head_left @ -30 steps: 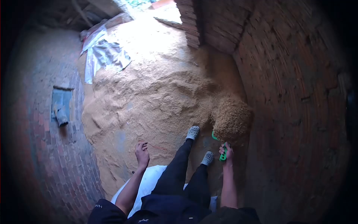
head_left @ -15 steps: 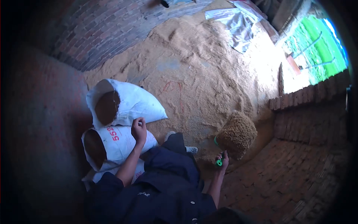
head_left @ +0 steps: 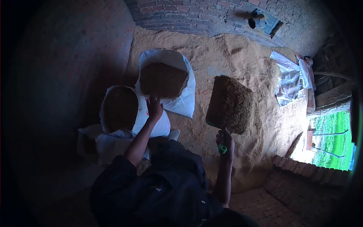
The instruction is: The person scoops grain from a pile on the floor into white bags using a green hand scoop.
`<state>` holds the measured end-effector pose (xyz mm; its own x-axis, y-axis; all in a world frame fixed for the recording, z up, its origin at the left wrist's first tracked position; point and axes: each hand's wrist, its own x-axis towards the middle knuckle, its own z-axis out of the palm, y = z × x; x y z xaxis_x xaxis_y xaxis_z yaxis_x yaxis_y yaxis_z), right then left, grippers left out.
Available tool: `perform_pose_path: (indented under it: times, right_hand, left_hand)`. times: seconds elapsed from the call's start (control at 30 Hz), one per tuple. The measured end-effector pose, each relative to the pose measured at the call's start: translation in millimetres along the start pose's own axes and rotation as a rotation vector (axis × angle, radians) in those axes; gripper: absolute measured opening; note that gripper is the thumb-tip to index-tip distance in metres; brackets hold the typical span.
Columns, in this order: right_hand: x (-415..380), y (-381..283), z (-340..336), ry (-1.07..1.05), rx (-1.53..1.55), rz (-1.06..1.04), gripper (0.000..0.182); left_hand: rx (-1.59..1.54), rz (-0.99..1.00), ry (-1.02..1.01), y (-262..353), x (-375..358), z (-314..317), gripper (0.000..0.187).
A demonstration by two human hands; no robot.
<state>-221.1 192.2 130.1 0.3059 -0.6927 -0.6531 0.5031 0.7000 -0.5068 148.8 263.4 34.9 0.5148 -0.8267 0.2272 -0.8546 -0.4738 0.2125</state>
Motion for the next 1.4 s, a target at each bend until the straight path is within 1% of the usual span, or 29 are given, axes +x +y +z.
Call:
perform_pose_path:
  times: [0.07,0.13,0.17,0.23,0.27,0.37,0.43,0.47,0.5,0.57,0.6,0.63,0.7,0.73,0.77,0.83,0.87,0.9,0.97,1.0,1.07,1.1,1.13,1.17,1.2,1.23,1.3,1.37,1.4]
  right_hand:
    - [15.7,3.4,37.2,-0.075,-0.050,0.017,0.011]
    - [35.0,8.6,76.0,-0.268,-0.052,0.071,0.012]
    - [44.9,12.1,94.1,-0.274,-0.060,0.072,0.012]
    - [62.0,20.9,130.0,-0.316,-0.148,0.099,0.010]
    - [73.2,26.1,145.0,-0.318,-0.156,0.103,0.010]
    - [97.8,43.6,184.7,-0.314,-0.316,0.109,0.009]
    - [96.2,52.8,212.5,-0.156,-0.593,-0.023,0.012]
    - [127.6,68.1,204.9,-0.190,-0.631,-0.122,0.019]
    - [133.5,69.4,211.4,-0.192,-0.638,-0.124,0.019]
    - [141.9,73.9,217.9,-0.133,-1.181,-0.325,0.044]
    - [142.4,78.9,222.7,-0.163,-1.338,-0.506,0.056]
    - [142.9,81.0,224.2,-0.159,-1.339,-0.504,0.056]
    - [136.0,84.0,226.8,-0.074,-1.665,-0.804,0.063]
    - [131.7,85.0,228.8,-0.034,-1.798,-0.856,0.072]
    - [129.8,85.1,226.9,-0.025,-1.796,-0.847,0.072]
    - [127.2,84.4,225.1,-0.072,-1.927,-1.148,0.075]
    - [127.1,82.4,223.2,-0.083,-2.009,-1.146,0.079]
    - [126.5,81.3,222.9,-0.067,-2.004,-1.135,0.079]
    - [125.6,80.0,221.7,-0.105,-1.985,-1.234,0.079]
    - [117.8,76.0,225.6,-0.105,-1.983,-1.151,0.081]
    - [112.7,73.3,225.6,-0.077,-1.926,-1.187,0.083]
    - [110.4,72.0,223.7,-0.060,-1.924,-1.157,0.082]
    - [108.5,69.2,220.9,-0.062,-1.836,-1.202,0.078]
    - [104.8,65.8,218.8,-0.050,-1.845,-1.159,0.078]
    - [103.8,63.3,214.9,-0.051,-1.846,-1.204,0.078]
    - [96.1,56.1,211.3,-0.090,-1.854,-1.163,0.077]
    - [97.8,56.0,194.3,-0.037,-1.800,-1.206,0.079]
    - [95.2,54.5,169.9,-0.031,-1.665,-1.144,0.080]
    - [83.7,47.3,157.4,-0.047,-1.585,-1.022,0.080]
  left_hand:
    - [-0.017,0.044,0.027,-12.0,4.9,16.6,0.037]
    - [-0.074,0.096,0.114,-18.5,12.1,24.3,0.019]
    - [-0.127,0.097,0.105,-18.5,15.3,24.4,0.012]
    - [-0.164,0.086,0.062,-17.9,18.6,21.0,0.009]
    - [-0.209,0.049,-0.030,-16.9,21.4,19.1,0.008]
    - [-0.277,0.079,-0.006,-18.8,23.9,19.6,0.009]
    - [-0.333,0.069,-0.013,-19.1,25.0,21.0,0.011]
    - [-0.384,0.063,-0.028,-20.0,24.7,20.9,0.015]
    - [-0.389,0.059,-0.023,-19.5,25.8,16.9,0.015]
    - [-0.451,0.064,-0.079,-18.0,23.3,9.5,0.016]
    - [-0.454,0.062,-0.081,-17.5,22.4,6.9,0.016]
    - [-0.453,0.061,-0.068,-16.0,22.7,5.7,0.016]
    - [-0.454,0.065,-0.064,-14.9,21.7,3.3,0.015]
    - [-0.446,0.073,-0.062,-15.5,21.8,3.1,0.014]
    - [-0.435,0.084,-0.064,-15.4,20.3,3.4,0.014]
    - [-0.427,0.089,-0.061,-16.3,19.8,5.7,0.014]
    - [-0.419,0.090,-0.048,-16.5,19.7,7.6,0.014]
    - [-0.417,0.103,-0.059,-16.9,20.0,7.1,0.014]
    - [-0.405,0.090,-0.074,-17.4,20.6,5.5,0.014]
    - [-0.389,0.096,-0.081,-19.2,20.4,6.8,0.012]
    - [-0.308,0.120,-0.095,-26.0,20.6,17.3,0.010]
    - [-0.185,0.196,-0.003,-27.7,21.2,22.4,0.009]
    - [-0.179,0.218,0.049,-23.5,21.7,14.3,0.010]
    - [-0.198,0.169,-0.067,-16.3,23.6,2.6,0.020]
    - [-0.222,0.114,-0.163,-10.2,25.3,0.5,0.034]
    - [-0.140,0.183,-0.113,-7.9,25.9,6.1,0.046]
    - [-0.262,0.211,-0.133,11.2,30.2,-2.5,0.054]
    - [-0.257,0.261,-0.119,23.1,27.3,3.3,0.063]
    - [-0.226,0.292,-0.089,32.0,25.5,4.2,0.065]
